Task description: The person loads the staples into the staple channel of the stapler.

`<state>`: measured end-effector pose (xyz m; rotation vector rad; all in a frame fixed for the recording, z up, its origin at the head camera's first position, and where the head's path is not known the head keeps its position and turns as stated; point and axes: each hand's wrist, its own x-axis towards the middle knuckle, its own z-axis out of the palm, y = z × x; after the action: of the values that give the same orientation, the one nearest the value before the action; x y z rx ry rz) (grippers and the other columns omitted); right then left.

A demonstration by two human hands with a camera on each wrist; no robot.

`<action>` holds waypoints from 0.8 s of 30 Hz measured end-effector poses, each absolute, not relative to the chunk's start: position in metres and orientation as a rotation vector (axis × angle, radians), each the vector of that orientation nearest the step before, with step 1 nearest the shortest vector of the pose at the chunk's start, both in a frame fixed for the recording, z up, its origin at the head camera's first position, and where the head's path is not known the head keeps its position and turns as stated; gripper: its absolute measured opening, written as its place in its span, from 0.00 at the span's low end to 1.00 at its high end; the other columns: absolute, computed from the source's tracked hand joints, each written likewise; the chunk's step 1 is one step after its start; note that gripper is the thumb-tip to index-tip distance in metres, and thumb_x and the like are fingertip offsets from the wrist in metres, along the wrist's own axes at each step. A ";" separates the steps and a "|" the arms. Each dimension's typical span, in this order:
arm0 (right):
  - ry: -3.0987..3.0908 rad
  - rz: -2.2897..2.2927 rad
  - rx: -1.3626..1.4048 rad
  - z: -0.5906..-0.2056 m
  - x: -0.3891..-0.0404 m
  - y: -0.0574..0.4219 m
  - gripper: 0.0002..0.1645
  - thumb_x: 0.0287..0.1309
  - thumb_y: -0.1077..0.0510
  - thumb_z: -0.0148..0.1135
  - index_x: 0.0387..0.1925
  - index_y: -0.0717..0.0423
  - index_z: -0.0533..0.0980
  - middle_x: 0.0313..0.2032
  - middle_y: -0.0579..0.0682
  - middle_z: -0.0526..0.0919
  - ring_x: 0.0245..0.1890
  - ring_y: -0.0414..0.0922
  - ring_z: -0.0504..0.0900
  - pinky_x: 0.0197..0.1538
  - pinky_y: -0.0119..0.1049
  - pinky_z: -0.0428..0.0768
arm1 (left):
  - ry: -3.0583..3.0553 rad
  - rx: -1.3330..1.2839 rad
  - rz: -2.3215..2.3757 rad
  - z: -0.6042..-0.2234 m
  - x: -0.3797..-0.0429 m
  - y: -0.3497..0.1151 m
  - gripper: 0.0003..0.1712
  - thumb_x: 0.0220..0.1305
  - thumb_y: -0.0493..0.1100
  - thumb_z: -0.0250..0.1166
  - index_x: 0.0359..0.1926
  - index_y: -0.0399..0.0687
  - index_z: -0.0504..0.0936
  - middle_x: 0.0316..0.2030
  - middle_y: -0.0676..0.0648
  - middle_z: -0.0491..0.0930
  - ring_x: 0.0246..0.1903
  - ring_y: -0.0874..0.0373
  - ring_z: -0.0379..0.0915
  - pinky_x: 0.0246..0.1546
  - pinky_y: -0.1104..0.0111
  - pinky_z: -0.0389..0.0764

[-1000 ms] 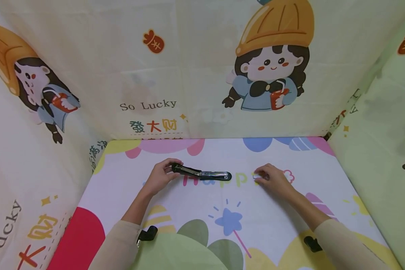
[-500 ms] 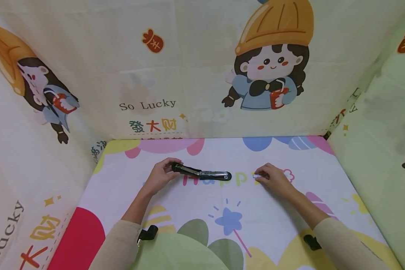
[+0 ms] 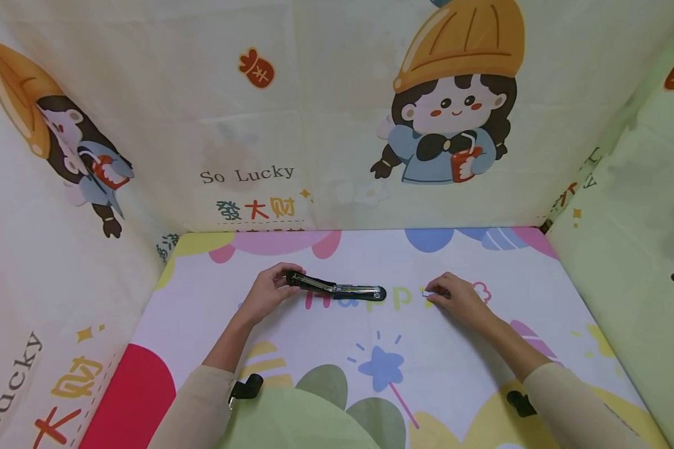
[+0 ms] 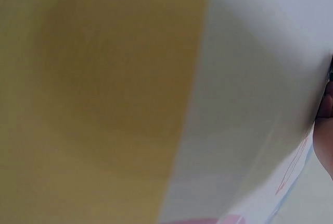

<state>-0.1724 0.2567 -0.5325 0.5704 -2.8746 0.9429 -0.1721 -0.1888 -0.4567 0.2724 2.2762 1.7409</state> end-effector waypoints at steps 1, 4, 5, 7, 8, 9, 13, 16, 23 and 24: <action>-2.871 0.941 0.574 -0.533 -0.173 0.257 0.10 0.52 0.56 0.71 0.38 0.49 0.82 0.36 0.43 0.80 0.36 0.38 0.79 0.41 0.32 0.80 | 2.277 0.276 1.738 -0.456 -0.172 -0.189 0.24 0.59 0.26 0.63 0.58 0.35 0.74 0.57 0.35 0.75 0.57 0.41 0.74 0.47 0.75 0.81; -2.867 0.938 0.593 -0.532 -0.173 0.258 0.11 0.53 0.56 0.71 0.39 0.50 0.82 0.35 0.43 0.80 0.35 0.37 0.78 0.39 0.31 0.79 | 2.285 0.285 1.731 -0.456 -0.172 -0.189 0.23 0.59 0.26 0.63 0.57 0.35 0.74 0.56 0.35 0.75 0.56 0.41 0.75 0.46 0.76 0.81; -2.865 0.936 0.603 -0.532 -0.173 0.258 0.11 0.53 0.56 0.71 0.39 0.50 0.82 0.35 0.43 0.80 0.34 0.36 0.78 0.39 0.30 0.79 | 2.289 0.288 1.728 -0.456 -0.172 -0.189 0.23 0.59 0.26 0.63 0.57 0.35 0.75 0.56 0.35 0.75 0.56 0.41 0.75 0.46 0.76 0.81; -2.866 0.935 0.618 -0.531 -0.174 0.258 0.11 0.53 0.55 0.71 0.40 0.50 0.81 0.35 0.43 0.80 0.34 0.36 0.77 0.38 0.30 0.79 | 2.294 0.291 1.723 -0.456 -0.172 -0.189 0.23 0.59 0.26 0.63 0.57 0.35 0.75 0.56 0.35 0.75 0.55 0.41 0.75 0.46 0.76 0.81; -2.867 0.935 0.625 -0.530 -0.174 0.258 0.11 0.53 0.55 0.71 0.40 0.50 0.81 0.35 0.43 0.80 0.34 0.36 0.77 0.38 0.30 0.78 | 2.291 0.291 1.724 -0.456 -0.172 -0.189 0.23 0.59 0.26 0.63 0.57 0.35 0.75 0.56 0.35 0.75 0.55 0.41 0.75 0.46 0.76 0.81; -2.867 0.931 0.631 -0.530 -0.174 0.258 0.11 0.53 0.55 0.71 0.40 0.50 0.81 0.34 0.43 0.80 0.34 0.35 0.77 0.38 0.30 0.78 | 2.289 0.290 1.725 -0.456 -0.172 -0.189 0.23 0.59 0.26 0.63 0.56 0.35 0.75 0.56 0.35 0.75 0.55 0.41 0.75 0.46 0.76 0.81; -2.851 0.922 0.666 -0.528 -0.174 0.257 0.11 0.53 0.56 0.71 0.39 0.50 0.82 0.34 0.42 0.80 0.33 0.35 0.76 0.38 0.29 0.78 | 2.283 0.287 1.730 -0.457 -0.173 -0.189 0.22 0.59 0.26 0.63 0.56 0.35 0.75 0.56 0.35 0.75 0.55 0.41 0.76 0.45 0.76 0.81; -2.829 0.911 0.706 -0.527 -0.174 0.255 0.10 0.52 0.57 0.72 0.38 0.50 0.82 0.34 0.42 0.80 0.33 0.35 0.76 0.38 0.29 0.78 | 2.288 0.287 1.725 -0.457 -0.173 -0.189 0.22 0.59 0.26 0.63 0.56 0.35 0.76 0.56 0.35 0.75 0.55 0.41 0.76 0.44 0.77 0.81; -2.760 0.893 0.821 -0.522 -0.176 0.247 0.11 0.51 0.61 0.72 0.38 0.50 0.82 0.36 0.44 0.79 0.37 0.39 0.77 0.42 0.33 0.79 | 2.296 0.296 1.710 -0.456 -0.174 -0.188 0.22 0.59 0.27 0.64 0.56 0.35 0.75 0.55 0.35 0.75 0.54 0.42 0.76 0.44 0.77 0.81; -2.750 0.889 0.837 -0.521 -0.177 0.246 0.11 0.51 0.61 0.72 0.38 0.50 0.82 0.37 0.45 0.79 0.38 0.40 0.77 0.42 0.34 0.79 | 2.297 0.297 1.710 -0.456 -0.174 -0.188 0.22 0.59 0.27 0.64 0.56 0.35 0.75 0.55 0.34 0.75 0.54 0.41 0.76 0.44 0.77 0.81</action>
<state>-0.1769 0.2458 -0.5207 0.8368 -2.7499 0.8889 -0.1738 -0.1878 -0.4558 0.2965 2.2972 1.7099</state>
